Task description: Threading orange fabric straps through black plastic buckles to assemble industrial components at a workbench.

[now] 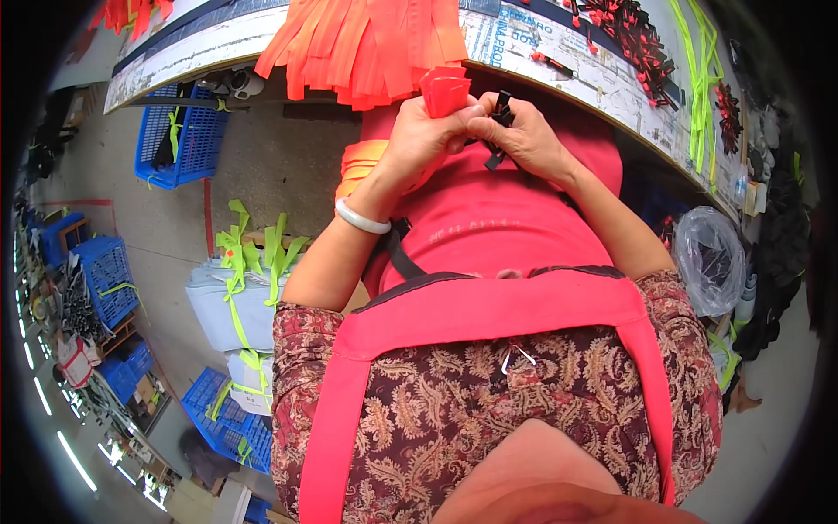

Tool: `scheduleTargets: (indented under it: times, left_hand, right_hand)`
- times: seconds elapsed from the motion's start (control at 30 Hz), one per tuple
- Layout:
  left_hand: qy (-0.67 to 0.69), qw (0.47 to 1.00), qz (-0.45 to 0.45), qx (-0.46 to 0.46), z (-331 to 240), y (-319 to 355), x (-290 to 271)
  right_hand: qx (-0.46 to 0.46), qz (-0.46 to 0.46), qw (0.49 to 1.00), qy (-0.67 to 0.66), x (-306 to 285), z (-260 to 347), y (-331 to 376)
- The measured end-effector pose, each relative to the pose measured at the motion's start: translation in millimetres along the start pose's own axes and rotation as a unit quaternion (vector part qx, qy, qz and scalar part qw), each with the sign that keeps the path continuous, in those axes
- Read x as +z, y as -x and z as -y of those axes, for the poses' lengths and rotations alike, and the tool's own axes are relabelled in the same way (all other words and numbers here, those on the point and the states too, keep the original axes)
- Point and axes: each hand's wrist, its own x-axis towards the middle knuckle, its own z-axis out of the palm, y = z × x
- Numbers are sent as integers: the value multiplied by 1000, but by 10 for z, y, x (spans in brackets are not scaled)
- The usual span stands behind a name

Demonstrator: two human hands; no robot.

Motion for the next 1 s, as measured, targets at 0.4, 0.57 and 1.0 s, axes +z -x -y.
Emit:
scheduleTargets:
  times: [0.4,0.57,1.0]
  left_hand:
    - [23,990,36,-133,-350,100,-164]
    - [106,980,31,-167,-404,79,-288]
    - [-72,983,-134,107,-355,205,-58]
  right_hand:
    - [-186,-101,969,127,126,417,-132]
    - [-237,-111,956,134,120,307,-175]
    - [65,-31,994,-88,62,554,-184]
